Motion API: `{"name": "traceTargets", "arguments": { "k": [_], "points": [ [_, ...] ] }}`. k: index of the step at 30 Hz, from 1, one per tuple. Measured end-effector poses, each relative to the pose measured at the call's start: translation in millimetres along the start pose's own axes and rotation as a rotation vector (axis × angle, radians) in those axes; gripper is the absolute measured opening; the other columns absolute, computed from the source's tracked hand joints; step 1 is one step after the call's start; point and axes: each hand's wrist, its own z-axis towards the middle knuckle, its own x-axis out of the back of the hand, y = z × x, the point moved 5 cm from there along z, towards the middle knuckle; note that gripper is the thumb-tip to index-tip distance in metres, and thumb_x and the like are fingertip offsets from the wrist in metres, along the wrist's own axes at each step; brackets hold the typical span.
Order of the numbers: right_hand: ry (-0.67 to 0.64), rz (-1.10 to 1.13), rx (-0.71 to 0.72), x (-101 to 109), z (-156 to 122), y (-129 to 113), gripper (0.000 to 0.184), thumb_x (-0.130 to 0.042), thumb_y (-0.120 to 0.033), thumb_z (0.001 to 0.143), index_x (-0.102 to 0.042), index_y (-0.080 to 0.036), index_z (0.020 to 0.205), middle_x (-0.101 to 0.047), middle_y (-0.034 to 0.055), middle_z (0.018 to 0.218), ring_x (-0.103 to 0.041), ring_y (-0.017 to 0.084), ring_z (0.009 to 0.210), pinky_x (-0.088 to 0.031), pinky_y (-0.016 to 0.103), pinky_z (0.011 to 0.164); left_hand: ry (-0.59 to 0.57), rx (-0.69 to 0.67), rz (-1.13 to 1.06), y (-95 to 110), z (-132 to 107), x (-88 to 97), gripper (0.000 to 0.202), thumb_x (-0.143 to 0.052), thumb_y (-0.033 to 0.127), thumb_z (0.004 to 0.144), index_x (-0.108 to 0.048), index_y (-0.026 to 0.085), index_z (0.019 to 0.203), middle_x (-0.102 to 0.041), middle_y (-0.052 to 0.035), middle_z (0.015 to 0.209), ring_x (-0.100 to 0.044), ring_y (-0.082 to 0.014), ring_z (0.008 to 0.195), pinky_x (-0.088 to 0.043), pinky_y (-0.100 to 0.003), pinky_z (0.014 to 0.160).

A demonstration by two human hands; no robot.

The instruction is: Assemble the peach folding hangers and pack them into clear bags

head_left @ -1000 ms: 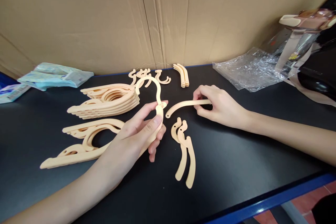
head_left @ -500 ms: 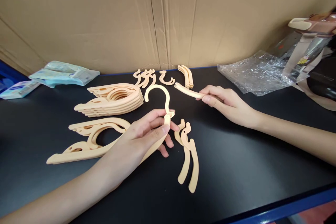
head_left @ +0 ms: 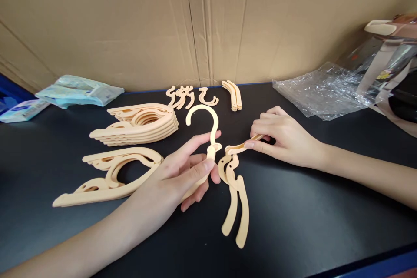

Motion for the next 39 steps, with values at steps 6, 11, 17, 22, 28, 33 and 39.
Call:
{"name": "traceTargets", "arguments": {
  "k": [6, 11, 17, 22, 28, 33, 39],
  "points": [
    [0.065, -0.071, 0.079, 0.3, -1.8, -0.9, 0.051, -0.044, -0.060, 0.096, -0.058, -0.019, 0.069, -0.054, -0.0026, 0.058, -0.047, 0.013, 0.057, -0.033, 0.031, 0.070, -0.040, 0.024, 0.035, 2.1, -0.6, -3.7, 0.053, -0.056, 0.040, 0.098, -0.039, 0.030, 0.147, -0.063, 0.0013, 0.078, -0.044, -0.0066, 0.052, -0.037, -0.015, 0.043],
    [0.091, -0.108, 0.099, 1.7, -2.3, -1.6, 0.051, -0.045, -0.060, 0.095, -0.057, -0.020, 0.066, -0.055, -0.0026, 0.056, -0.047, 0.012, 0.056, -0.033, 0.032, 0.069, -0.045, 0.048, 0.061, 0.1, 0.4, -2.6, 0.060, -0.058, 0.043, 0.096, -0.037, 0.028, 0.150, -0.063, -0.0001, 0.078, -0.045, -0.0080, 0.052, -0.038, -0.016, 0.042],
    [0.124, -0.144, 0.141, 3.0, -3.5, -3.7, 0.048, -0.046, -0.059, 0.095, -0.056, -0.020, 0.068, -0.057, -0.0027, 0.058, -0.045, 0.013, 0.057, -0.032, 0.033, 0.070, -0.094, 0.036, 0.124, 1.6, -0.3, -3.3, 0.053, -0.055, 0.043, 0.097, -0.044, 0.030, 0.147, -0.063, -0.0008, 0.079, -0.046, -0.0081, 0.052, -0.039, -0.016, 0.041],
    [0.140, -0.172, 0.159, 3.1, -4.4, -5.3, 0.044, -0.050, -0.056, 0.094, -0.056, -0.020, 0.069, -0.057, -0.0034, 0.058, -0.045, 0.013, 0.058, -0.031, 0.034, 0.072, -0.125, 0.054, 0.115, 0.2, 1.6, -2.2, 0.050, -0.054, 0.042, 0.098, -0.046, 0.031, 0.146, -0.062, -0.0003, 0.078, -0.045, -0.0074, 0.051, -0.038, -0.016, 0.041],
    [0.144, -0.182, 0.136, 4.0, -3.4, -6.4, 0.045, -0.049, -0.056, 0.094, -0.057, -0.020, 0.069, -0.058, -0.0033, 0.059, -0.045, 0.013, 0.059, -0.030, 0.035, 0.072, -0.146, 0.074, 0.073, -2.8, 2.3, -0.7, 0.055, -0.056, 0.043, 0.097, -0.041, 0.031, 0.149, -0.063, -0.0006, 0.081, -0.046, -0.0078, 0.053, -0.039, -0.016, 0.041],
    [0.154, -0.225, 0.158, 4.9, -3.6, -8.1, 0.047, -0.046, -0.056, 0.096, -0.057, -0.019, 0.068, -0.057, -0.0025, 0.058, -0.045, 0.013, 0.059, -0.031, 0.034, 0.074, -0.142, 0.059, 0.091, -3.1, 2.5, -1.7, 0.051, -0.055, 0.043, 0.098, -0.044, 0.033, 0.146, -0.063, 0.0000, 0.081, -0.046, -0.0073, 0.054, -0.039, -0.015, 0.042],
    [0.187, -0.268, 0.180, 7.2, -4.8, -11.0, 0.048, -0.044, -0.054, 0.097, -0.058, -0.018, 0.068, -0.057, -0.0029, 0.059, -0.045, 0.013, 0.060, -0.033, 0.033, 0.076, -0.143, 0.068, 0.092, -3.1, 1.5, -1.9, 0.051, -0.057, 0.044, 0.097, -0.044, 0.034, 0.146, -0.063, 0.0010, 0.081, -0.046, -0.0067, 0.053, -0.040, -0.014, 0.042]
  ]
}}
